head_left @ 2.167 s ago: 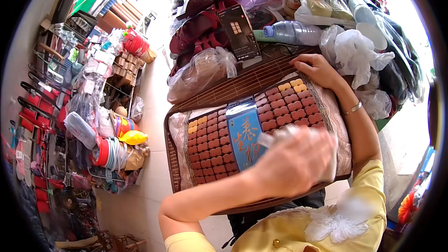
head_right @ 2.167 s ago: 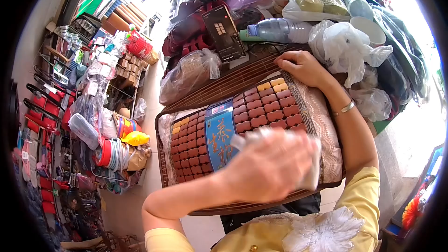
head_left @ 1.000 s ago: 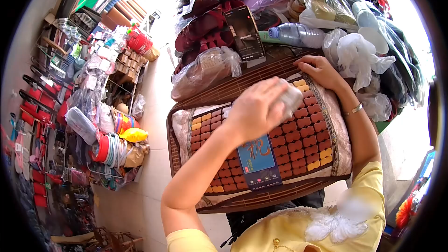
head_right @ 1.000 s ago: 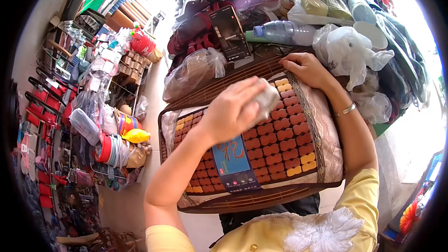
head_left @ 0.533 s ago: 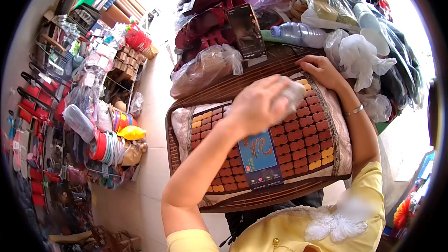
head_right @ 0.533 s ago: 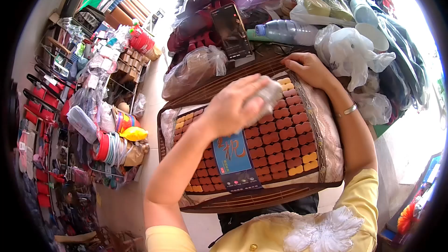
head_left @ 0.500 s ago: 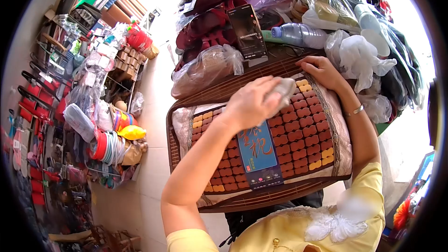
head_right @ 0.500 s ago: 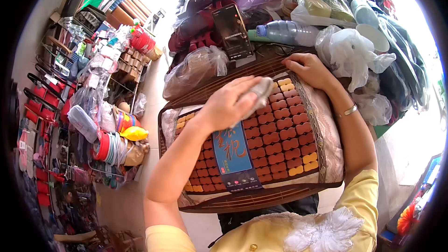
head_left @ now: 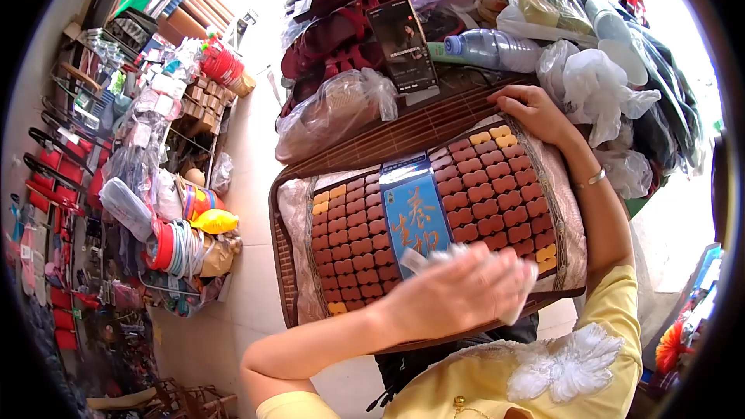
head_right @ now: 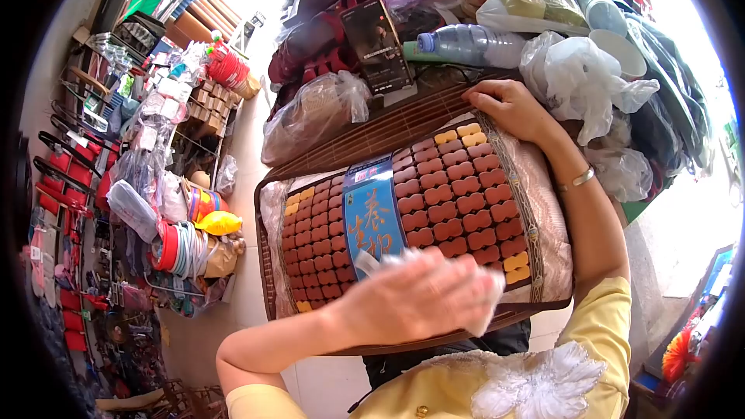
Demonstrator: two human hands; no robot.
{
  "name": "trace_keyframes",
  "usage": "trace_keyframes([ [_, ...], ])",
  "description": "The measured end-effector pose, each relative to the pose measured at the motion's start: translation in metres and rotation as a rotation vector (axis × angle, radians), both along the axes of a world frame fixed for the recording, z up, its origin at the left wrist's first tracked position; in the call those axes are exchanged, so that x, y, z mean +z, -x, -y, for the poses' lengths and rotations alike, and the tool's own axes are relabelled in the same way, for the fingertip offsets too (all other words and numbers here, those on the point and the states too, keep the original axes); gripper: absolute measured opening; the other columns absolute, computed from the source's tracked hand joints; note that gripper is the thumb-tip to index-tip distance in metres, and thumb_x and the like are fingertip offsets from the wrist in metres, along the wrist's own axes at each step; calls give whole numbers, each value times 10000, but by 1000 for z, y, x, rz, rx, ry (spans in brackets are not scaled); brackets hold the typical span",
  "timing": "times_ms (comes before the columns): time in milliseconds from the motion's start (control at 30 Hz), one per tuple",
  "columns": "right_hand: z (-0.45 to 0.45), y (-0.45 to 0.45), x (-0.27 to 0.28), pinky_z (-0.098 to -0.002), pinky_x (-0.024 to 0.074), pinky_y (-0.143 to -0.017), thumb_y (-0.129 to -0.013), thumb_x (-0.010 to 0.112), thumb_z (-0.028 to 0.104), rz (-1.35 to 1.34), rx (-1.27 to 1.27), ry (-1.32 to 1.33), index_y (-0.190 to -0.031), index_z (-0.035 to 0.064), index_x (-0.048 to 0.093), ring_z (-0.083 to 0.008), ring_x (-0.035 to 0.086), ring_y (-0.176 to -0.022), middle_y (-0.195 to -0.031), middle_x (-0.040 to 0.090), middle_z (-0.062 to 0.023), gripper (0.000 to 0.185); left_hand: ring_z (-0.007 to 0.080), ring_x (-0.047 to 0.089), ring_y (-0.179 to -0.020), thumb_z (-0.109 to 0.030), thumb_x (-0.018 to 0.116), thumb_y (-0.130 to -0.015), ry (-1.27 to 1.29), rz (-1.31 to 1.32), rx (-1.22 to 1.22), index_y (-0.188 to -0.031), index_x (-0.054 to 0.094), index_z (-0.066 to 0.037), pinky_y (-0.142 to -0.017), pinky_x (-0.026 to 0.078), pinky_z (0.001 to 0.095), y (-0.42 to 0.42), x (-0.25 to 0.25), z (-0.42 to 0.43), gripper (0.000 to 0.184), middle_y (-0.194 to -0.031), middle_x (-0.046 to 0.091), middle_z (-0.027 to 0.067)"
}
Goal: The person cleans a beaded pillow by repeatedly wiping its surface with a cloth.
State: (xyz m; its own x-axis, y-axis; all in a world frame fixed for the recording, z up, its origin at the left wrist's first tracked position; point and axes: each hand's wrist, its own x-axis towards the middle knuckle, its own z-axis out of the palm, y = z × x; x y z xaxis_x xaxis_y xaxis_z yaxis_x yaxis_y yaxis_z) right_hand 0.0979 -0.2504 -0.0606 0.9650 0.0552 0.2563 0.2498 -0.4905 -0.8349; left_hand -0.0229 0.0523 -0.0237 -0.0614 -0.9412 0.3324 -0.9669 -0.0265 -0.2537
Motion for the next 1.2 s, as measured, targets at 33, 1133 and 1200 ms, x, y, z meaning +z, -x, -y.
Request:
trace_keyframes([
  [33, -1, 0, 0, -305, 498, -883, -976, 553, 234, -9, 0, -2, -1102, -44, 688, -171, 653, -955, -1032, 718, -135, 334, 261, 471, -1330, -271, 638, -880, 47, -136, 66, -1388, 543, -171, -1124, 356, 440, -11, 8, -2, 527, -1444, 493, 76],
  [1133, -1, 0, 0, -302, 502, -873, -970, 565, 209, 5, 1, 10, -1106, -41, 690, -173, 653, -943, -1029, 721, -136, 311, 319, 471, -1335, -350, 616, -863, -6, -343, 147, -1411, 517, -195, -1118, 364, 474, -37, 25, -15, 578, -1433, 498, 125],
  [1200, 0, -1, -1, -308, 506, -871, -966, 558, 203, 9, 4, 0, -1100, -46, 688, -178, 660, -941, -1024, 722, -145, 311, 307, 474, -1335, -364, 606, -891, -19, -158, 31, -1400, 532, -232, -1117, 360, 479, -15, 7, -28, 531, -1436, 501, 87],
])
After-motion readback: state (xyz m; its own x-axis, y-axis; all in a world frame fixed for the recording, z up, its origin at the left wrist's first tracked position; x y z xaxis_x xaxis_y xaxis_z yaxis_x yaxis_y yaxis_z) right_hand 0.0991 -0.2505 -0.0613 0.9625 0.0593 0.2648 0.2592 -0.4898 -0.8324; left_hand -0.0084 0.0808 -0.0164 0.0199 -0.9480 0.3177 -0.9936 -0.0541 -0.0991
